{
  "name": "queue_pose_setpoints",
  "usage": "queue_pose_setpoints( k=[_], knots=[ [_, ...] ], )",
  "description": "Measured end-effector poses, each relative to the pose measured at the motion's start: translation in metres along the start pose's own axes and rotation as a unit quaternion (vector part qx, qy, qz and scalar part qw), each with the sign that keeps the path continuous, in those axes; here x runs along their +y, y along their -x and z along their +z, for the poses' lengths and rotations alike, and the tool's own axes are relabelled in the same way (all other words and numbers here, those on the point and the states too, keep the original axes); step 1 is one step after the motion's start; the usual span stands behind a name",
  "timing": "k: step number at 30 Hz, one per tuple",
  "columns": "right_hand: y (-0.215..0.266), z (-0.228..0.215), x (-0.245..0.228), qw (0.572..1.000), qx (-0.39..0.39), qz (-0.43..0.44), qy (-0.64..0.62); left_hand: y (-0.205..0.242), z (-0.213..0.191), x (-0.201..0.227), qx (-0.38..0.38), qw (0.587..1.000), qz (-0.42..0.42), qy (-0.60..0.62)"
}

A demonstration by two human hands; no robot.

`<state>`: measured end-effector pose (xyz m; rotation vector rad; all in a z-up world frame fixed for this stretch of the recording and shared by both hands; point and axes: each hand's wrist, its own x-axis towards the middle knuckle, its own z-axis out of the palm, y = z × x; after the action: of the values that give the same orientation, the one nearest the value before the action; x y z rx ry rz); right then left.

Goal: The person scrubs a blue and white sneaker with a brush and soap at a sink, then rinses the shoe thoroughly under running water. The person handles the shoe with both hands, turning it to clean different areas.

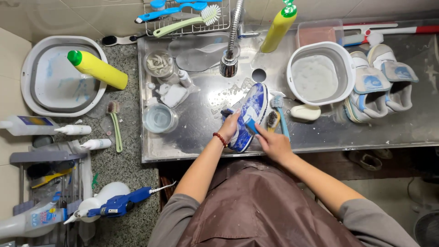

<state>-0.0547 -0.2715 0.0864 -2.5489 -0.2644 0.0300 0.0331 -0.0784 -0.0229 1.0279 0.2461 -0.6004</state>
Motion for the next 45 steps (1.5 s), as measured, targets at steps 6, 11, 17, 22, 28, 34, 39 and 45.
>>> queue_pose_setpoints(
  k=[6,11,17,22,28,34,39,45],
  knots=[
    [-0.022,0.002,-0.006,0.994,0.027,-0.103,-0.035,0.005,-0.010,0.008,-0.019,0.996,-0.036,0.078],
    [-0.046,-0.007,-0.007,0.998,0.031,-0.047,0.013,0.002,-0.020,-0.017,0.027,0.999,0.001,0.037],
    [-0.051,-0.010,0.004,0.999,0.022,-0.025,0.037,-0.008,-0.018,-0.012,0.037,0.999,0.019,-0.026],
    [-0.035,0.004,-0.004,0.989,0.067,-0.126,-0.034,-0.010,-0.016,0.000,0.038,0.998,0.025,-0.035],
    [-0.036,0.000,-0.014,0.999,0.013,0.030,-0.037,-0.001,-0.012,0.004,0.027,0.993,0.038,-0.106],
    [-0.051,-0.010,-0.003,0.997,-0.040,0.062,0.031,0.002,-0.021,-0.001,0.076,0.993,0.017,-0.093],
    [-0.040,0.009,0.008,0.999,-0.015,-0.039,0.022,-0.010,-0.025,0.011,0.046,0.999,0.024,0.003],
    [-0.031,0.003,-0.022,0.985,0.062,-0.136,-0.089,-0.005,-0.015,0.028,0.053,0.997,0.029,0.053]
  ],
)
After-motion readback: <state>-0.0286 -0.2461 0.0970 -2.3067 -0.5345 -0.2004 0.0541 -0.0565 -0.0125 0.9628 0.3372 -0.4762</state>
